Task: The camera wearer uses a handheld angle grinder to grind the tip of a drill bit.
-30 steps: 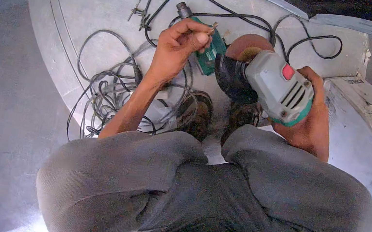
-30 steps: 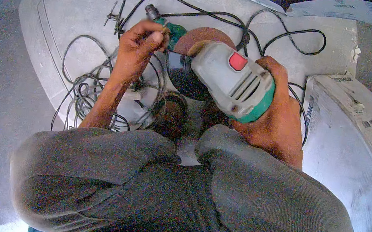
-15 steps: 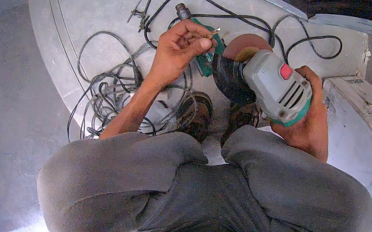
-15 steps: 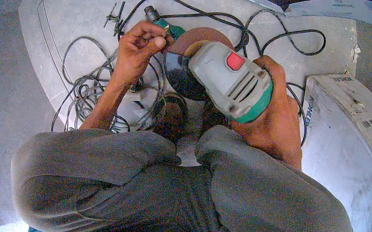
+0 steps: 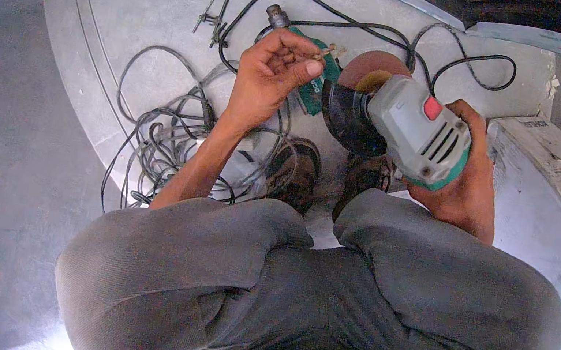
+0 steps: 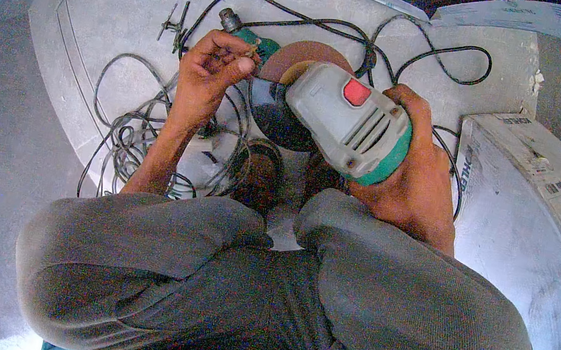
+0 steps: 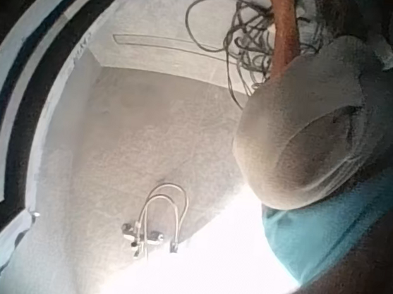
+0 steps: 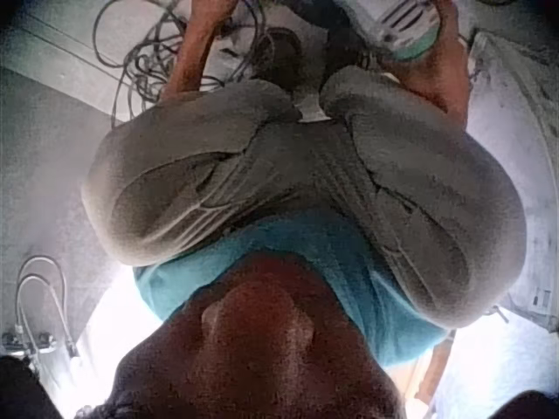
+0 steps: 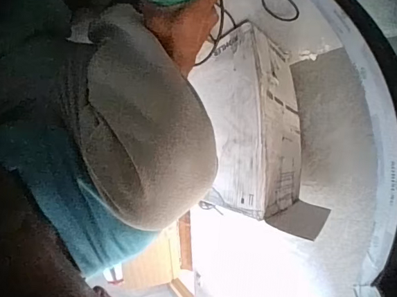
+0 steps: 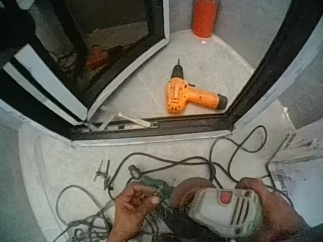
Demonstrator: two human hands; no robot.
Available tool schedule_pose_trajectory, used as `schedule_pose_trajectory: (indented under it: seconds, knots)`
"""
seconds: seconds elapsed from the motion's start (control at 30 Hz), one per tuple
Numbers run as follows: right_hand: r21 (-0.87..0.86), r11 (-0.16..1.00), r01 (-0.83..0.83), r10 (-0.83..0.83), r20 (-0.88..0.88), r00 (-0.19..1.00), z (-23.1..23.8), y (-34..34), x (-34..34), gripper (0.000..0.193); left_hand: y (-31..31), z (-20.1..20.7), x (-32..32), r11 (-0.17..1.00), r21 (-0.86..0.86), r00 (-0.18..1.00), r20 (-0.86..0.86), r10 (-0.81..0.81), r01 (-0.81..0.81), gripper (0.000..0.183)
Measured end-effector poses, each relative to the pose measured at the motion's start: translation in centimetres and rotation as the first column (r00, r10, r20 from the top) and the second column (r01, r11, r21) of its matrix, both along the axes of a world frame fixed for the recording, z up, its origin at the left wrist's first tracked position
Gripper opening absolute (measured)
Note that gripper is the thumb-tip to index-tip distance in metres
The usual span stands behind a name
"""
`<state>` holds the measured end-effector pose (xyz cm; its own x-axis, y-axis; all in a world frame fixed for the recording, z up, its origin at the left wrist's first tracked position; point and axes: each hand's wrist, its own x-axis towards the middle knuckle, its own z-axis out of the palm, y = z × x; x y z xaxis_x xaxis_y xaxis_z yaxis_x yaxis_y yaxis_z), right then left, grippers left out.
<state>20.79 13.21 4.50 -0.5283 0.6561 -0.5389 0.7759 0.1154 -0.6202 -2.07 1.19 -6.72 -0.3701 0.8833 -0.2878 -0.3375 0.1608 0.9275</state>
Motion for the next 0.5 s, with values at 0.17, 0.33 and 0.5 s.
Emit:
schedule_pose_trajectory:
  seconds: [0.17,0.33,0.5]
  knots:
    - [-0.010,1.000,0.025,-0.025,-0.009,1.000,-0.1,-0.1,-0.1,0.083,-0.1,-0.1,0.0,1.000,-0.014,0.998,-0.055,0.001,-0.002,0.020]
    - [-0.023,0.999,0.037,-0.038,-0.049,0.998,-0.5,-0.1,0.4,0.083,0.1,-0.1,0.2,1.000,0.002,0.997,0.071,0.010,-0.010,0.025]
    - [-0.020,0.999,0.029,-0.030,-0.055,0.998,-0.2,-0.1,-0.1,0.083,-0.1,0.7,0.0,0.998,-0.068,1.000,-0.027,-0.013,0.011,0.023]
